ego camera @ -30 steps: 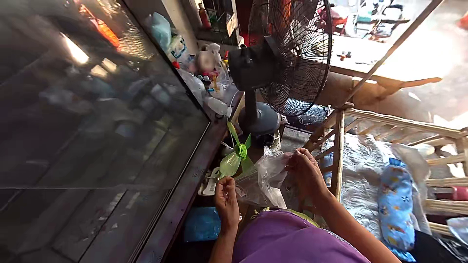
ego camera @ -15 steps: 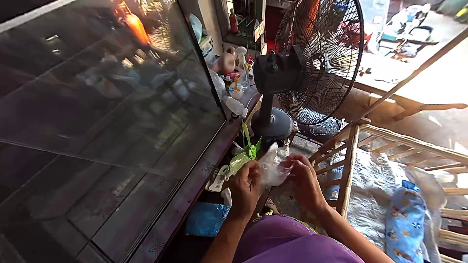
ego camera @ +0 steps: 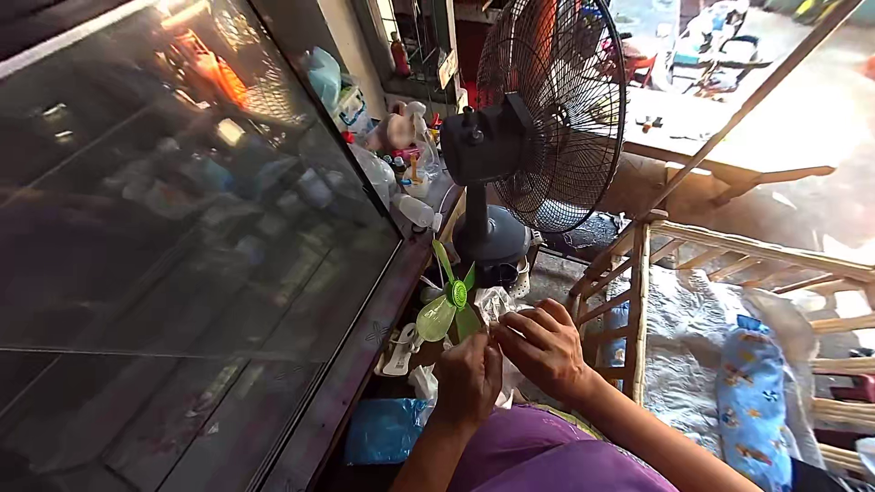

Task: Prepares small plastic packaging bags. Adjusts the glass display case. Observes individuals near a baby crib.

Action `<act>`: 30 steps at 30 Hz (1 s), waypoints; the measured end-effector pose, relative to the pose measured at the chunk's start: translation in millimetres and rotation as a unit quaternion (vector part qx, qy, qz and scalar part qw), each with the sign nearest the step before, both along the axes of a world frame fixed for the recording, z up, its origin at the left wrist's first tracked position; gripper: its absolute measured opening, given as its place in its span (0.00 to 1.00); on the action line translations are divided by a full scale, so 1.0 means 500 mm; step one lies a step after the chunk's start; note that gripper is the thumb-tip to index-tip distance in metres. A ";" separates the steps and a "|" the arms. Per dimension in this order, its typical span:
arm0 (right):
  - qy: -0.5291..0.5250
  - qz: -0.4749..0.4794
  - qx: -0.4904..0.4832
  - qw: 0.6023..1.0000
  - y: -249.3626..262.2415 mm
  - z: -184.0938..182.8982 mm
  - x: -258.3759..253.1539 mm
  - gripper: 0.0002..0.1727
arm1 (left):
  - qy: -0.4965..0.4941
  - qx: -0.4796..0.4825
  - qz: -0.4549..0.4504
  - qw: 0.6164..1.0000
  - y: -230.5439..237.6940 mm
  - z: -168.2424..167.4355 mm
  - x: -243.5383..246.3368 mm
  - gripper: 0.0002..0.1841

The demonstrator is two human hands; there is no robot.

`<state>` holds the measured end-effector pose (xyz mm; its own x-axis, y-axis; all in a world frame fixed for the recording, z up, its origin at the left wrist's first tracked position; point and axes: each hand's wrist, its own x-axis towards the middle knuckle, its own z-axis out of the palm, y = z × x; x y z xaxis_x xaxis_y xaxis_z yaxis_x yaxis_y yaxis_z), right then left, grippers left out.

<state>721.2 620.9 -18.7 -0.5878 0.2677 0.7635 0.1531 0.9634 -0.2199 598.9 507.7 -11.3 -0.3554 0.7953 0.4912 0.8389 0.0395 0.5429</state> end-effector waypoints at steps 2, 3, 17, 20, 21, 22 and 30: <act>-0.012 0.004 0.012 1.000 0.001 -0.008 0.001 0.07 | 0.061 -0.023 0.009 0.998 -0.001 0.001 -0.003 0.21; -0.019 0.003 0.015 1.000 0.002 -0.012 0.000 0.07 | 0.083 -0.037 0.014 0.996 -0.001 0.000 -0.004 0.20; -0.092 0.047 -0.063 0.993 -0.009 -0.031 -0.012 0.11 | 0.167 -0.148 -0.004 0.975 -0.019 -0.016 -0.031 0.14; -0.115 0.070 -0.059 0.989 -0.007 -0.032 -0.012 0.10 | 0.144 -0.191 -0.039 0.970 -0.029 -0.011 -0.040 0.15; -0.123 0.074 -0.059 0.988 -0.007 -0.031 -0.013 0.09 | 0.145 -0.200 -0.044 0.968 -0.032 -0.010 -0.041 0.13; -0.130 0.078 -0.063 0.986 -0.008 -0.031 -0.014 0.09 | 0.152 -0.199 -0.044 0.967 -0.034 -0.011 -0.040 0.12; -0.068 0.066 -0.105 0.990 -0.024 -0.024 -0.031 0.09 | 0.185 -0.072 0.049 0.979 -0.032 -0.026 -0.035 0.20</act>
<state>705.7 608.7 -30.6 -0.7213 0.3265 0.6109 0.0707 0.9120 -0.4040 581.4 491.5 -24.4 -0.2523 0.8365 0.4864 0.9653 0.1829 0.1863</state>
